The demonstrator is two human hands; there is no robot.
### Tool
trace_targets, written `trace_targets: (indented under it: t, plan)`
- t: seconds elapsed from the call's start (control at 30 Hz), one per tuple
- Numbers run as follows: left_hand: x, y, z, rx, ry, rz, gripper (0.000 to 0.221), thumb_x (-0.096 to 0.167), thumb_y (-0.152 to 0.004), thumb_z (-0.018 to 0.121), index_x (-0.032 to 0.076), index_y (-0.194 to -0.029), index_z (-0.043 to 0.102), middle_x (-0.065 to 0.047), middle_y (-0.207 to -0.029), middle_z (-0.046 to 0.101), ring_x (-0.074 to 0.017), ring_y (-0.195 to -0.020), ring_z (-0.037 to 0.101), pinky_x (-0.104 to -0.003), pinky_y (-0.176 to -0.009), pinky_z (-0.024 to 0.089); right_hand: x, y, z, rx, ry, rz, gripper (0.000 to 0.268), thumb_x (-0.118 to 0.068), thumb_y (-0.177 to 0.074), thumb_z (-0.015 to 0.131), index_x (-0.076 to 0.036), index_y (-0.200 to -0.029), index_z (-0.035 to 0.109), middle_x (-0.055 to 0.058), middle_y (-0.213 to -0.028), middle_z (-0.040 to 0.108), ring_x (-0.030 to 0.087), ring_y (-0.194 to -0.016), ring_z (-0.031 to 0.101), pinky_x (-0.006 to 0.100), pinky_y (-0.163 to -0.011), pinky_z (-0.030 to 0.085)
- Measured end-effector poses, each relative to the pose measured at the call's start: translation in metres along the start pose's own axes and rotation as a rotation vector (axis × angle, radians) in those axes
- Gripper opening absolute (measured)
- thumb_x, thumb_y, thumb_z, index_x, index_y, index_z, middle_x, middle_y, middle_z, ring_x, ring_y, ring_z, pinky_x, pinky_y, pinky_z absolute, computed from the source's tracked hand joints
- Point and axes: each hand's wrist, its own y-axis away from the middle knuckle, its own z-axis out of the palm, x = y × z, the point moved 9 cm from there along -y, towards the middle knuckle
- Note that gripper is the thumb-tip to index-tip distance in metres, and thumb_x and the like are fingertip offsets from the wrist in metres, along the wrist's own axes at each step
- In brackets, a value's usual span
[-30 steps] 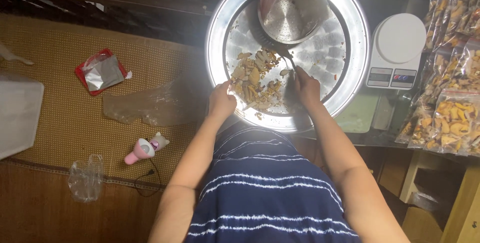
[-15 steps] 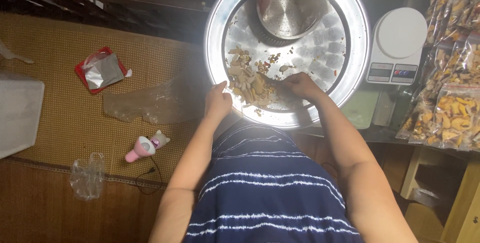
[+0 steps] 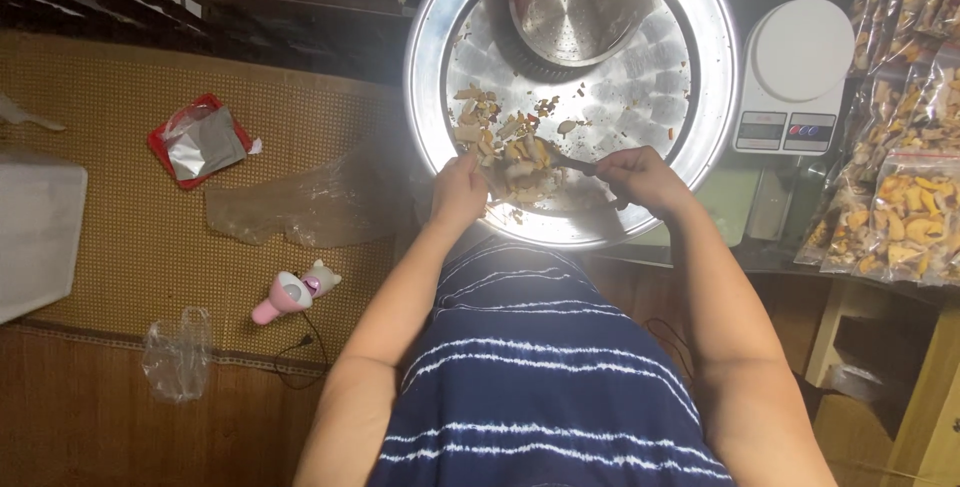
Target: The person scoops dried fruit pieces from a large tray using a spoon and places them into plastic bags, sealing each bag by hand and placing them into a stack.
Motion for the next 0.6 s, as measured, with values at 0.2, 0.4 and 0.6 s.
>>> trace_targets:
  t: [0.2, 0.4, 0.6]
  plan:
    - [0.031, 0.004, -0.009, 0.036, 0.015, 0.070, 0.047, 0.017, -0.095, 0.049, 0.003, -0.137, 0.063, -0.023, -0.130, 0.063, -0.0399, -0.127, 0.062, -0.048, -0.110, 0.048, -0.068, 0.061, 0.046, -0.041, 0.370, -0.111, 0.034, -0.014, -0.093, 0.062, 0.002, -0.120, 0.076, 0.028, -0.092, 0.076, 0.040, -0.086, 0.076, 0.049, -0.075, 0.059]
    - [0.078, 0.043, -0.054, 0.063, 0.096, 0.083, 0.042, 0.014, -0.096, 0.048, 0.002, -0.133, 0.065, -0.027, -0.129, 0.063, -0.0443, -0.128, 0.059, -0.051, -0.109, 0.048, -0.105, 0.090, 0.044, 0.184, 0.315, -0.552, 0.027, -0.012, -0.097, 0.065, -0.008, -0.122, 0.076, 0.017, -0.087, 0.077, 0.027, -0.076, 0.077, 0.038, -0.071, 0.061]
    - [0.011, 0.026, -0.059, 0.072, 0.162, -0.009, 0.050, 0.010, -0.095, 0.043, 0.001, -0.141, 0.060, -0.023, -0.134, 0.062, -0.0383, -0.134, 0.056, -0.048, -0.112, 0.044, -0.051, 0.063, -0.035, 0.542, 0.011, -0.521, 0.025, -0.002, -0.107, 0.058, 0.006, -0.129, 0.068, 0.028, -0.100, 0.073, 0.036, -0.088, 0.074, 0.045, -0.076, 0.064]
